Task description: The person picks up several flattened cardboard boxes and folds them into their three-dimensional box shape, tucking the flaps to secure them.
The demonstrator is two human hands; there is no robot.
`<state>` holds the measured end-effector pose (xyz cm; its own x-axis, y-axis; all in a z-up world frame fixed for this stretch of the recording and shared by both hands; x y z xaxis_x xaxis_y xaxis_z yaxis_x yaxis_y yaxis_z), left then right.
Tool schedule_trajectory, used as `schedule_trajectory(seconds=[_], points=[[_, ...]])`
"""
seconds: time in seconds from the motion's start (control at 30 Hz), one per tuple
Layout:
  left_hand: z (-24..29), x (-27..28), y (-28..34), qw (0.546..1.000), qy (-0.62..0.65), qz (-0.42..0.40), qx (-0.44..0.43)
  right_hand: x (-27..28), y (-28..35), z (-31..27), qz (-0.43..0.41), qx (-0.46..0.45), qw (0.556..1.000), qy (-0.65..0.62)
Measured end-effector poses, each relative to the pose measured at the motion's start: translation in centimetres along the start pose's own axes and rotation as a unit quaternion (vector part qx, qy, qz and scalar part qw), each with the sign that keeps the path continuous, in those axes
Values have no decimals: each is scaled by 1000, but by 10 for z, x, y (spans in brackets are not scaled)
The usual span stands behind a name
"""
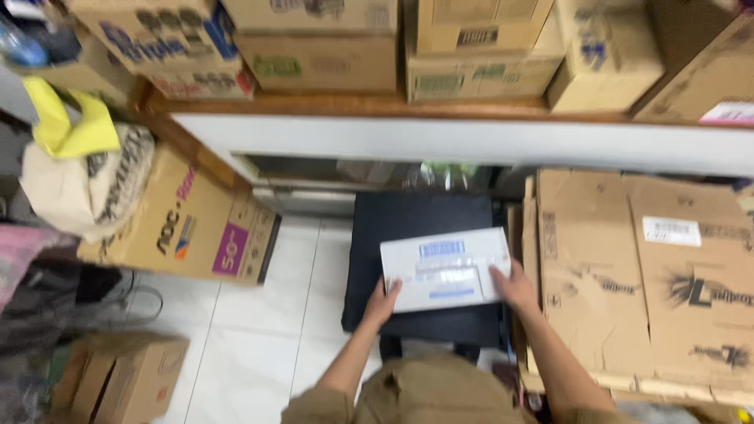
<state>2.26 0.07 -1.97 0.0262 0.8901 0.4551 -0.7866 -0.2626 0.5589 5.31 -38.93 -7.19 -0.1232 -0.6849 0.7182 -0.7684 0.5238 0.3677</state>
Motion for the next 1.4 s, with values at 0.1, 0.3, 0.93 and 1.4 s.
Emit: schedule_trajectory(seconds=[0.1, 0.3, 0.93, 1.4], points=[[-26, -10, -22, 997, 50, 54, -15, 25, 34, -35, -32, -32, 999, 4], [33, 33, 17, 986, 138, 97, -6, 58, 68, -61, -4, -28, 975, -221], [436, -52, 81, 909, 174, 4, -380, 252, 106, -196, 108, -31, 770, -628], [483, -104, 132, 905, 67, -119, -404, 294, 73, -258, 117, -10, 700, -705]])
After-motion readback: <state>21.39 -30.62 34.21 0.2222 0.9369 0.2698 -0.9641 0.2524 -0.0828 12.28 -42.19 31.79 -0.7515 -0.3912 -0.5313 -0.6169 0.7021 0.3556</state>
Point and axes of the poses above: each hand's wrist, its own y-axis away from the middle knuckle, its own x-axis out of the back of the hand, z = x × y, the point moved 3 cm from there along -y, towards the middle knuckle, and after that the axes turned 15 degrees about z, right-handed, at the moved point
